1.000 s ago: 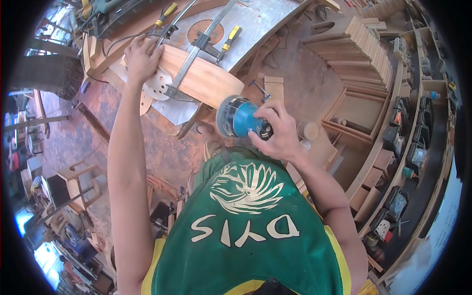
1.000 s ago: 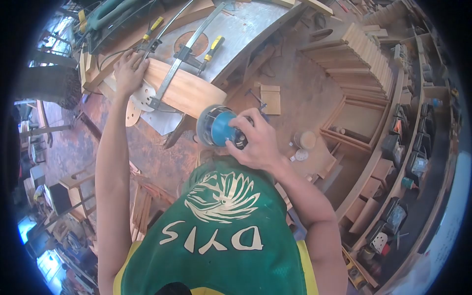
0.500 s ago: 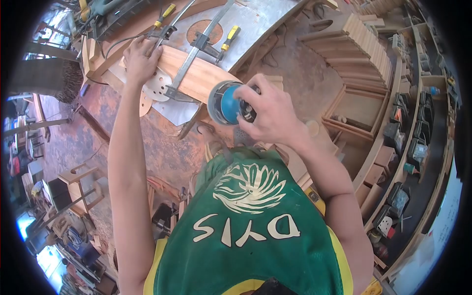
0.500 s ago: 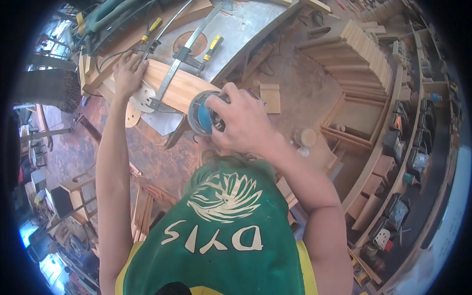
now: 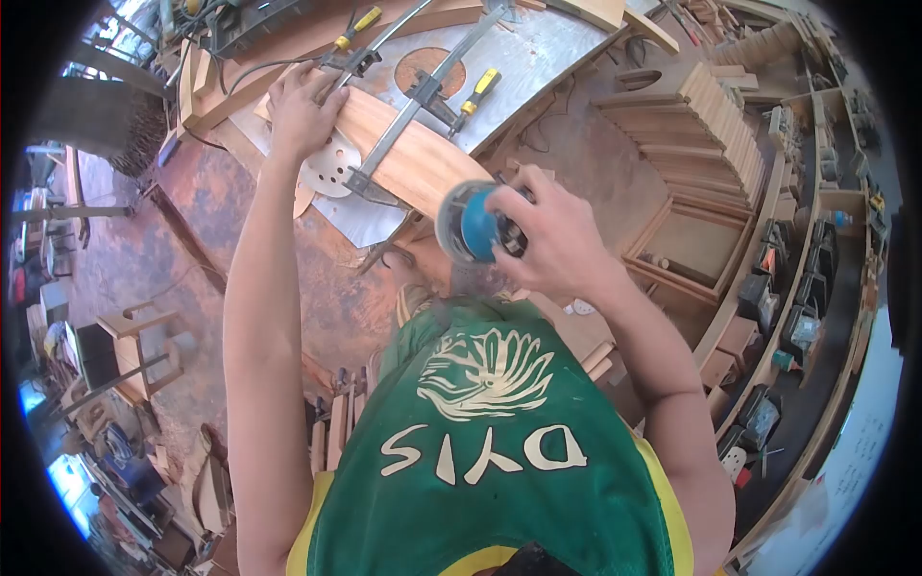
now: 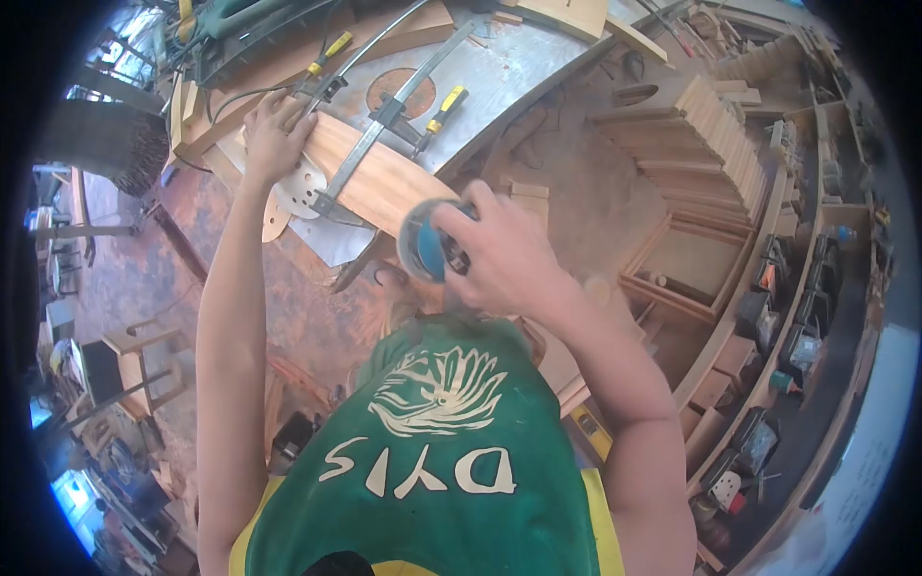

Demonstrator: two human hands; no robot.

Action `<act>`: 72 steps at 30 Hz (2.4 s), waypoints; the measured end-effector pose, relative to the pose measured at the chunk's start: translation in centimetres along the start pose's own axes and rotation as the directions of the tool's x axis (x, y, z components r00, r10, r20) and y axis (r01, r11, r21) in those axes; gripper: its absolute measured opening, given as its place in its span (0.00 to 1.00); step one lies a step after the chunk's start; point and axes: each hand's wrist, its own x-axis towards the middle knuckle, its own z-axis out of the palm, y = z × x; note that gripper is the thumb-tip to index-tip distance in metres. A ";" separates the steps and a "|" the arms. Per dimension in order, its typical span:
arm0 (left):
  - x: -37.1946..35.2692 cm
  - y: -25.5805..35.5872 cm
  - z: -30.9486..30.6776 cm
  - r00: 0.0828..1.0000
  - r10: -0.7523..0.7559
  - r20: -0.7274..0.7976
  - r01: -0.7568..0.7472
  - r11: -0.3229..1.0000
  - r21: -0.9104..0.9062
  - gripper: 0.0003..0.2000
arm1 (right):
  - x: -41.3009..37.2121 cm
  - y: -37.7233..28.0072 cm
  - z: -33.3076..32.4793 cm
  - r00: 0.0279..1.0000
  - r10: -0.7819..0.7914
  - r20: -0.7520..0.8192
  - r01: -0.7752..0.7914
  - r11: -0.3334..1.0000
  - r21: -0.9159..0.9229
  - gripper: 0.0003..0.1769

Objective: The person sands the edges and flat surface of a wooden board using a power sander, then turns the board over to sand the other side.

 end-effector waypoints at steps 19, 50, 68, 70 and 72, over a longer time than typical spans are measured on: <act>0.5 -0.3 0.4 1.000 -0.017 0.007 0.017 1.000 0.011 0.20 | -2.4 -0.2 4.9 0.909 0.012 -0.416 0.038 0.993 0.113 0.26; 0.9 -2.0 1.0 0.999 0.023 0.027 -0.024 0.999 0.033 0.23 | -9.2 3.8 12.5 0.820 0.042 -0.571 0.140 0.952 0.271 0.35; 0.3 -0.8 0.5 1.000 0.010 -0.004 -0.010 1.000 -0.015 0.20 | -0.4 -1.8 3.2 0.944 0.084 -0.318 -0.051 0.992 0.111 0.31; 0.5 -1.2 0.7 0.999 0.037 -0.021 -0.037 0.999 -0.008 0.20 | 0.0 -1.1 3.0 0.943 0.127 -0.307 -0.098 0.989 0.110 0.31; 0.5 -1.2 0.8 0.997 0.067 -0.038 -0.067 0.998 0.006 0.21 | 0.1 -0.2 2.7 0.939 0.177 -0.294 -0.150 0.982 0.111 0.31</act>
